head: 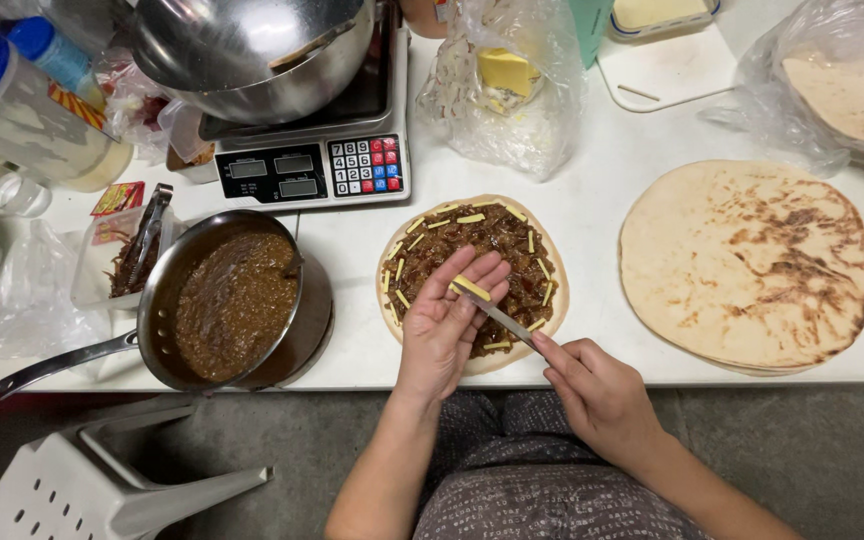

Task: The person places small pieces of cheese onto a flatbread base already covered with a brown topping. The person uses a knife to cut and position the cheese pieces across the surface.

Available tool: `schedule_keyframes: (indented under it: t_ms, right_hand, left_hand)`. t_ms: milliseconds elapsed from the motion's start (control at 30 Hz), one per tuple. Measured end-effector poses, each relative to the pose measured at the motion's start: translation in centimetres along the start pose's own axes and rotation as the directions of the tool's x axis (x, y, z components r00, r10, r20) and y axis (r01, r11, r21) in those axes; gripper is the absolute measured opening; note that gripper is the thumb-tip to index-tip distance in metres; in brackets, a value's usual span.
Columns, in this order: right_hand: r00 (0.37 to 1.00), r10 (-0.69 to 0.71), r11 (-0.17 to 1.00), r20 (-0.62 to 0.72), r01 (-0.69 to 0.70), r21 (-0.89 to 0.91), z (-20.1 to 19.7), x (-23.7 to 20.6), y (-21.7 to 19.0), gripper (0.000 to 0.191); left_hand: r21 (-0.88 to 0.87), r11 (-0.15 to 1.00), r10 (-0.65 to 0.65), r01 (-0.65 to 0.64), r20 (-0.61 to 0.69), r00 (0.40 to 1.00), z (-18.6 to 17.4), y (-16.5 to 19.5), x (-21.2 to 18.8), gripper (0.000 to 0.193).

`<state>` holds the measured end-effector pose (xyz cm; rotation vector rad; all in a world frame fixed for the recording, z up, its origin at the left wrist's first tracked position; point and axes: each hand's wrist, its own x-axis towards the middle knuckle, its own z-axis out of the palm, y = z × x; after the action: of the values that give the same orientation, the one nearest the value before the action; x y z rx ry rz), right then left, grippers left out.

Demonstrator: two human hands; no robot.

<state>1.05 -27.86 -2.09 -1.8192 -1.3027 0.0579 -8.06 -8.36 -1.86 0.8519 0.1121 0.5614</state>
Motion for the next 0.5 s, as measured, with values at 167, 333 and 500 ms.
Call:
schedule_keyframes:
  t_ms: [167, 333, 500]
  right_hand:
    - [1.0, -0.006, 1.0, 0.012, 0.006, -0.031, -0.06, 0.1, -0.05, 0.053]
    - [1.0, -0.005, 0.999, 0.017, 0.005, -0.035, -0.14, 0.11, -0.15, 0.053]
    - [1.0, 0.005, 1.0, 0.031, -0.005, 0.002, -0.18, 0.12, -0.25, 0.053]
  left_hand:
    - [0.005, 1.0, 0.019, -0.019, 0.024, 1.0, -0.32, -0.19, -0.25, 0.048]
    - [0.021, 1.0, 0.02, -0.021, 0.051, 0.998, -0.54, -0.1, -0.33, 0.047]
    - [0.027, 0.999, 0.019, -0.021, 0.065, 0.998, -0.63, -0.01, -0.35, 0.046]
